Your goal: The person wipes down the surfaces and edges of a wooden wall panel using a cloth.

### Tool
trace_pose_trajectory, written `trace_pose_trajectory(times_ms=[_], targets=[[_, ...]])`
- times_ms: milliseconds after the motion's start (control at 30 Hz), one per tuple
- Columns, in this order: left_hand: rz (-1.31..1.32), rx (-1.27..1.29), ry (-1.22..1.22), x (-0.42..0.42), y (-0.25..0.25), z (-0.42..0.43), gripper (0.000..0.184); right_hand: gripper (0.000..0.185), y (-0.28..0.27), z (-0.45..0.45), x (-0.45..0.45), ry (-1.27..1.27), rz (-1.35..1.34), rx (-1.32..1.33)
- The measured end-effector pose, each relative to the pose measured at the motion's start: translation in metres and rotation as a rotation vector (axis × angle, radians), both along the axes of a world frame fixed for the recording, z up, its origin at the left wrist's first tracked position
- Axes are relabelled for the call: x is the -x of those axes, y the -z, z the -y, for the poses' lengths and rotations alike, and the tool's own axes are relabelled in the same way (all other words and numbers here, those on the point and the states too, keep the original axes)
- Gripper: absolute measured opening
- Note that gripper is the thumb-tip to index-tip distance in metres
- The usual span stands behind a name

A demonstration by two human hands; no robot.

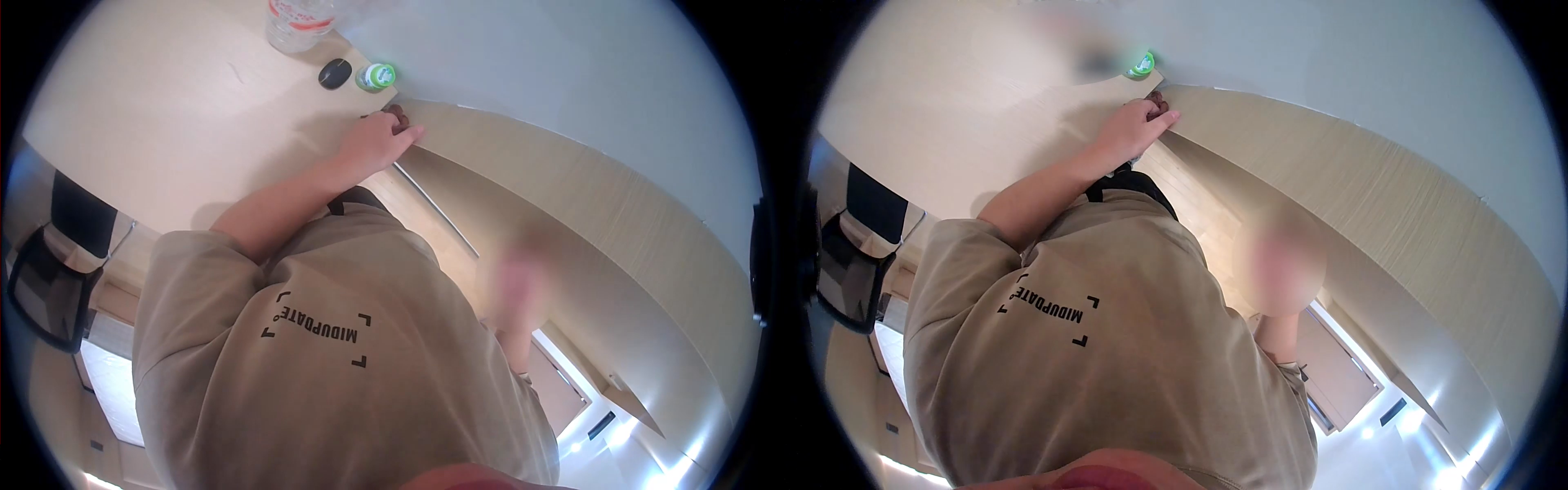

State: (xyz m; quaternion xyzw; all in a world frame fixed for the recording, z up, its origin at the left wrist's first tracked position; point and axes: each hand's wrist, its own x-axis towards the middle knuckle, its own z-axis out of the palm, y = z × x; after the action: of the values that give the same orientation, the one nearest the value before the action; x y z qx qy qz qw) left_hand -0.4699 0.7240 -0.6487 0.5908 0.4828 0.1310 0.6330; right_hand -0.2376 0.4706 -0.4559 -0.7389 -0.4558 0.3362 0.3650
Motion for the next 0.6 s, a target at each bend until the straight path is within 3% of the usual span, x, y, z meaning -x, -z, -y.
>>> trace_pose_trajectory(times_ms=[200, 300, 400, 467, 600], targets=[[0.006, -0.035, -0.035, -0.003, 0.009, 0.004, 0.056, 0.023, -0.004, -0.007, 0.006, -0.092, 0.099, 0.005], [0.055, 0.057, -0.059, 0.0, 0.004, 0.002, 0.048, 0.022, -0.008, -0.01, 0.01, -0.07, 0.125, 0.054], [0.176, 0.318, -0.172, -0.009, 0.024, 0.009, 0.035, 0.023, -0.007, -0.011, 0.01, -0.112, 0.187, 0.034], [0.145, 0.202, -0.196, -0.01, 0.022, 0.013, 0.03, 0.022, -0.005, -0.01, 0.008, -0.113, 0.187, 0.032], [0.423, -0.276, -0.307, -0.01, -0.018, 0.028, 0.026, 0.02, -0.001, -0.005, 0.001, -0.084, 0.082, 0.025]])
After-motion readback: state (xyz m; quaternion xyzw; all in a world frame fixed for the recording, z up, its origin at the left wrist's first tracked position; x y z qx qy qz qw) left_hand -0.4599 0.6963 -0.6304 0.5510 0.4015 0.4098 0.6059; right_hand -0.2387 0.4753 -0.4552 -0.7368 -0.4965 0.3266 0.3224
